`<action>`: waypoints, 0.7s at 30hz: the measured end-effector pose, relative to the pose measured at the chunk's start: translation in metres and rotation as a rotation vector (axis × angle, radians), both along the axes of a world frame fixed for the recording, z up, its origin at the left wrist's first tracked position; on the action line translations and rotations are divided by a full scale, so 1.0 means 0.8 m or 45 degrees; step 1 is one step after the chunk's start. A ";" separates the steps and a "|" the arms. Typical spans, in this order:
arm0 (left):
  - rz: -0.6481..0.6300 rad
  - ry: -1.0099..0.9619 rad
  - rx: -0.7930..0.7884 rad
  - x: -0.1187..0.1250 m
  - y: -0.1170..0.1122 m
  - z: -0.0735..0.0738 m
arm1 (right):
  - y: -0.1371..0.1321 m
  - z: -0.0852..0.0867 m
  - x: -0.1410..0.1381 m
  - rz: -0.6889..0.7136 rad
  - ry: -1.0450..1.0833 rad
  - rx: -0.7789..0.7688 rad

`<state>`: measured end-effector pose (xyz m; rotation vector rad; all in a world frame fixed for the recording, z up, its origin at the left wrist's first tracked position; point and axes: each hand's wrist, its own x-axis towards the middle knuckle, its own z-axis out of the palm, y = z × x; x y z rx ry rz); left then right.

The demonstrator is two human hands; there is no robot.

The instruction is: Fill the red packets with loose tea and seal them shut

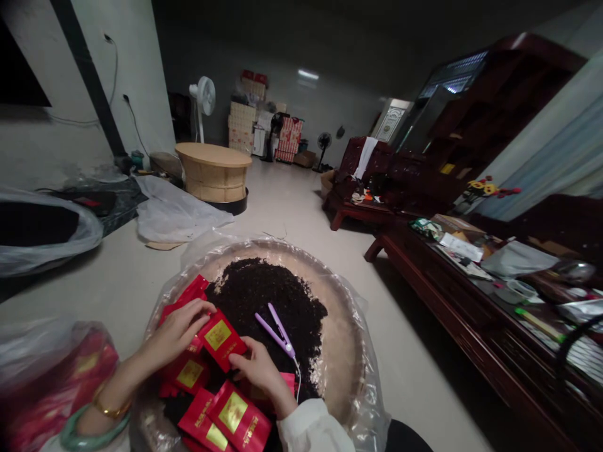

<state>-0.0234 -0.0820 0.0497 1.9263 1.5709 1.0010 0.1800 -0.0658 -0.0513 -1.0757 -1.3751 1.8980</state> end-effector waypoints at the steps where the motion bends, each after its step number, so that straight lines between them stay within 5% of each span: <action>1: 0.037 -0.078 -0.002 -0.001 0.002 -0.008 | 0.002 -0.002 0.001 -0.071 0.030 -0.015; 5: 0.149 -0.530 -0.247 0.003 0.010 -0.041 | 0.020 -0.005 0.010 -0.434 0.118 0.105; 10: -0.031 -0.734 -0.633 0.025 0.016 -0.067 | 0.040 0.007 0.023 -0.695 0.047 0.432; 21: 0.082 -0.682 -0.417 0.075 0.028 -0.114 | 0.038 0.022 0.027 -0.778 -0.599 1.104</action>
